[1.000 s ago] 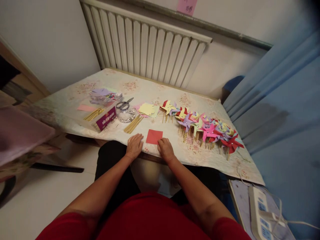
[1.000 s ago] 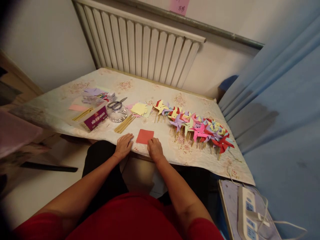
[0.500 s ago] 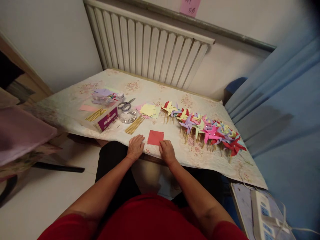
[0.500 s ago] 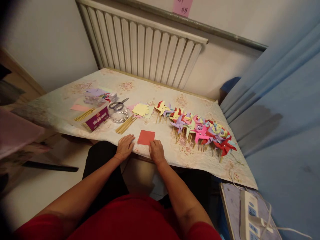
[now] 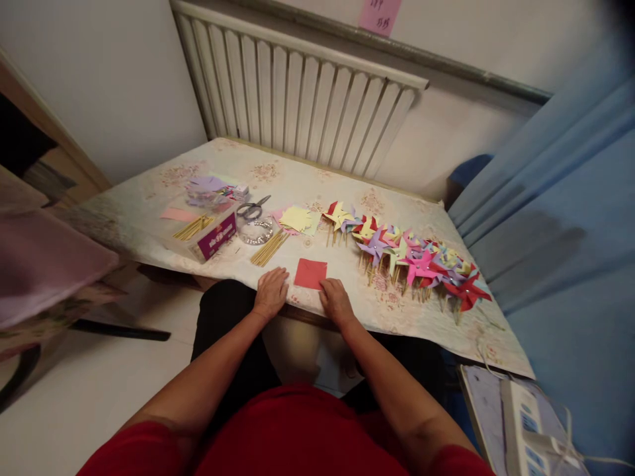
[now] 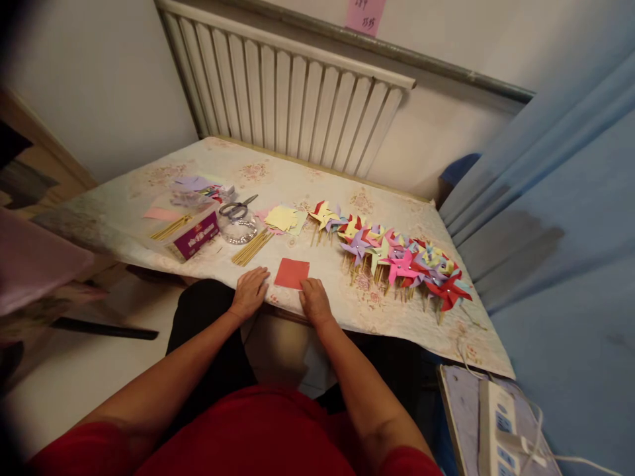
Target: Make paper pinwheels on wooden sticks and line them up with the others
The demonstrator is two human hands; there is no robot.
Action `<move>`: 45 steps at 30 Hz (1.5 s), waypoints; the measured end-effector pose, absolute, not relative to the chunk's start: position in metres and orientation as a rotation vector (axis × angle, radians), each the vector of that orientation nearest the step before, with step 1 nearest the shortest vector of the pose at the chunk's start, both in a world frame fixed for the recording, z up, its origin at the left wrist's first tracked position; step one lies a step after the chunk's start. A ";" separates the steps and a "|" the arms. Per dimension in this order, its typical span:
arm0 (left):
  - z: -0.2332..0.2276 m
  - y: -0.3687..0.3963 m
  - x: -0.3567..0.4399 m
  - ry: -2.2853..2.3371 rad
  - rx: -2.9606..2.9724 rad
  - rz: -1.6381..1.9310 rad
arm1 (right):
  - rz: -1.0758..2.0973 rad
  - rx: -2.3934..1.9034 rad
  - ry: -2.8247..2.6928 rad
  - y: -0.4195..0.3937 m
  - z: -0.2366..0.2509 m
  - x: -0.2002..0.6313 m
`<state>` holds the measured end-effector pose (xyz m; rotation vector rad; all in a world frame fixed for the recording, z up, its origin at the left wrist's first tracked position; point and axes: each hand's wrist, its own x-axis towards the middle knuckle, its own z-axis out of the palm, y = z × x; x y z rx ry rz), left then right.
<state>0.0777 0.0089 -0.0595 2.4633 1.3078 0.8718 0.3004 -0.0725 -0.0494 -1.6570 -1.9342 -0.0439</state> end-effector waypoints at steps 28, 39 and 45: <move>-0.063 0.009 0.077 1.264 2.473 0.963 | 0.001 -1.638 -1.942 -0.072 -0.049 0.303; -0.061 0.007 0.078 1.280 2.466 0.948 | -0.008 -1.649 -1.927 -0.072 -0.051 0.303; -0.061 0.008 0.078 1.284 2.465 0.928 | 0.005 -1.657 -1.926 -0.073 -0.050 0.302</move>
